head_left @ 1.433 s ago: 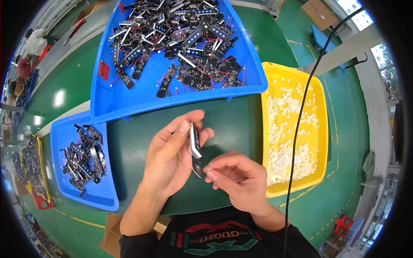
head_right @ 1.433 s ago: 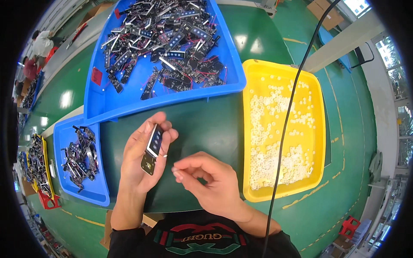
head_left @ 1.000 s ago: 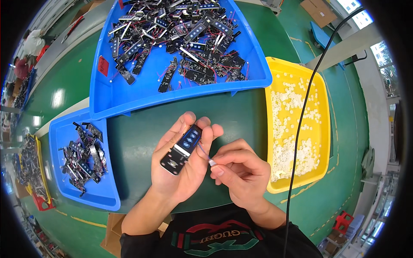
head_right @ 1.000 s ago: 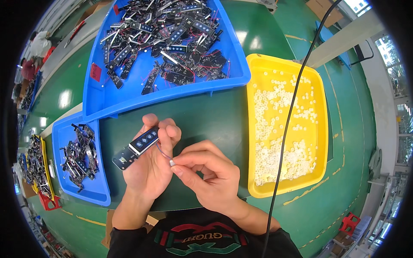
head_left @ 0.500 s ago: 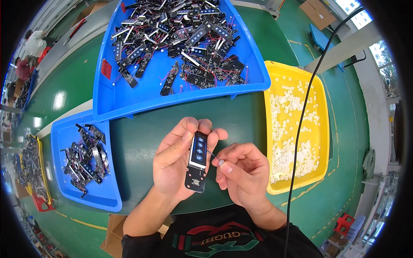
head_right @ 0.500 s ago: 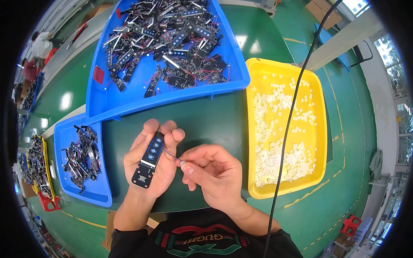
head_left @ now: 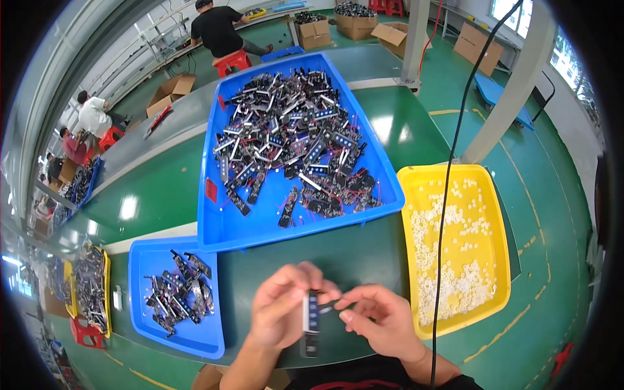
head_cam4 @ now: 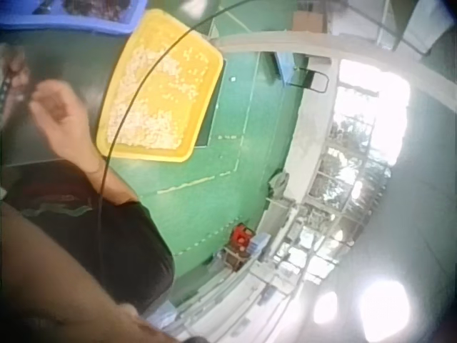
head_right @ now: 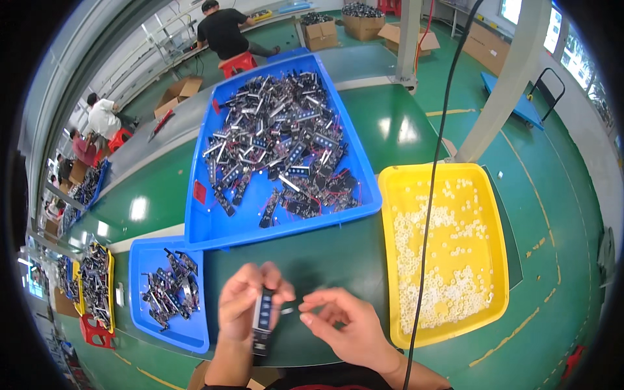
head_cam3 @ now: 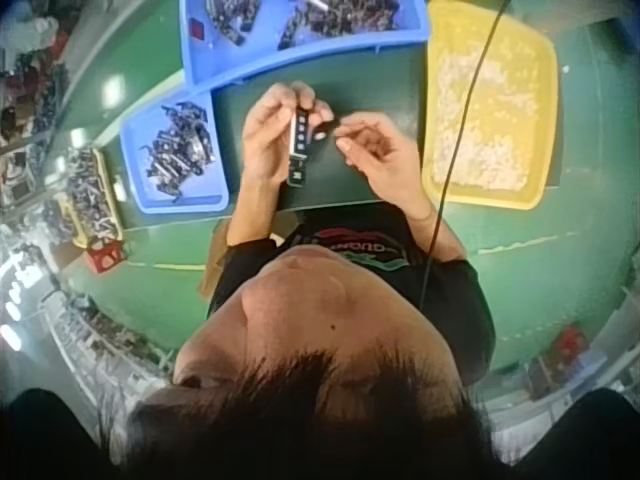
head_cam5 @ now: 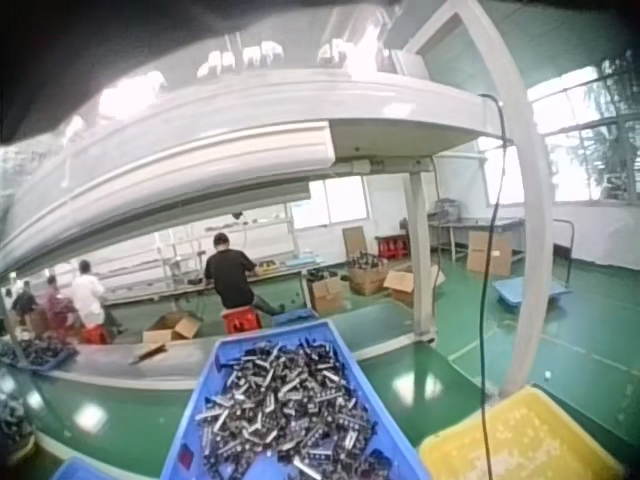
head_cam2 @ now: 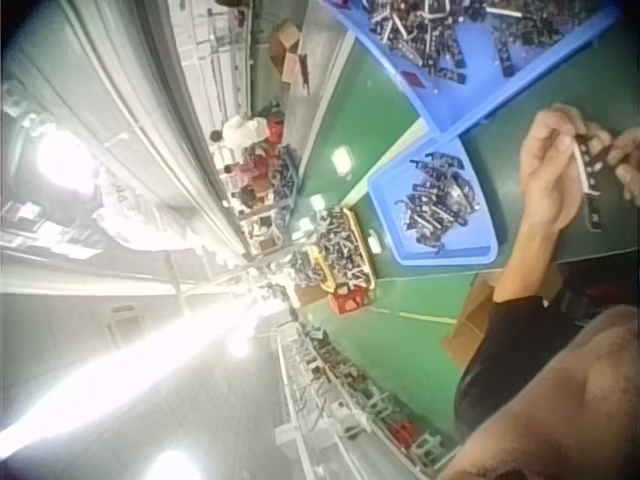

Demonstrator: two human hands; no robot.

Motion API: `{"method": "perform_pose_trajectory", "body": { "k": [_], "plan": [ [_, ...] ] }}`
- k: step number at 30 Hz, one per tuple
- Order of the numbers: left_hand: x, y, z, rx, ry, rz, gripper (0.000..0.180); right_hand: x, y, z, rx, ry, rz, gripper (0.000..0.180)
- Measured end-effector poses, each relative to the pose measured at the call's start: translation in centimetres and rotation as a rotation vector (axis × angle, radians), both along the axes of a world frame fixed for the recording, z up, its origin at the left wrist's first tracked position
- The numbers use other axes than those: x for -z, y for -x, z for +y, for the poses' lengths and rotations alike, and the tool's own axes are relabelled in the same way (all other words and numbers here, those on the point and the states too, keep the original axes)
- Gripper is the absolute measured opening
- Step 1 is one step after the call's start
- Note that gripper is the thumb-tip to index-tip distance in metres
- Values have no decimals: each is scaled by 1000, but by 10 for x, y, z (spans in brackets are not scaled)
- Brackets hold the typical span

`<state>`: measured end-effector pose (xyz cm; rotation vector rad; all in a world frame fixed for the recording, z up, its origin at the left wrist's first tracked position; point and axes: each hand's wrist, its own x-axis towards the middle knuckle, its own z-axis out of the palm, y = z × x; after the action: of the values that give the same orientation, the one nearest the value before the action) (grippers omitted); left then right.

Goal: The person repeatedly picks small circuit boards from a blue bin and attaches small white cylindrical components to them by hand. The person handles the boards one at a time, inserting the components into specific slots on the circuitry. The completed units are placed into a separate blue bin on the table.

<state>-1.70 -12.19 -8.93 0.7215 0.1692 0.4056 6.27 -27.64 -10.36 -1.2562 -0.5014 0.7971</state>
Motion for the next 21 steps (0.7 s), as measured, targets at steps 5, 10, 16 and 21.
{"method": "perform_pose_trajectory", "body": {
  "k": [5, 10, 16, 21],
  "plan": [
    [-21, 56, 63, -719, -841, 352, 6, -18, -38, -46, -10, 323, -787, 18],
    [-19, 134, 155, -1050, -1342, 1037, 11, -11, -69, -95, 210, 772, -1027, 26],
    [-3, 165, 210, -870, -1373, 1454, 23, 11, -76, -102, 170, 862, -1206, 36],
    [-5, 151, 195, -740, -1903, 1454, 38, 15, -81, -95, 186, 785, -1133, 25]
  ]
}}
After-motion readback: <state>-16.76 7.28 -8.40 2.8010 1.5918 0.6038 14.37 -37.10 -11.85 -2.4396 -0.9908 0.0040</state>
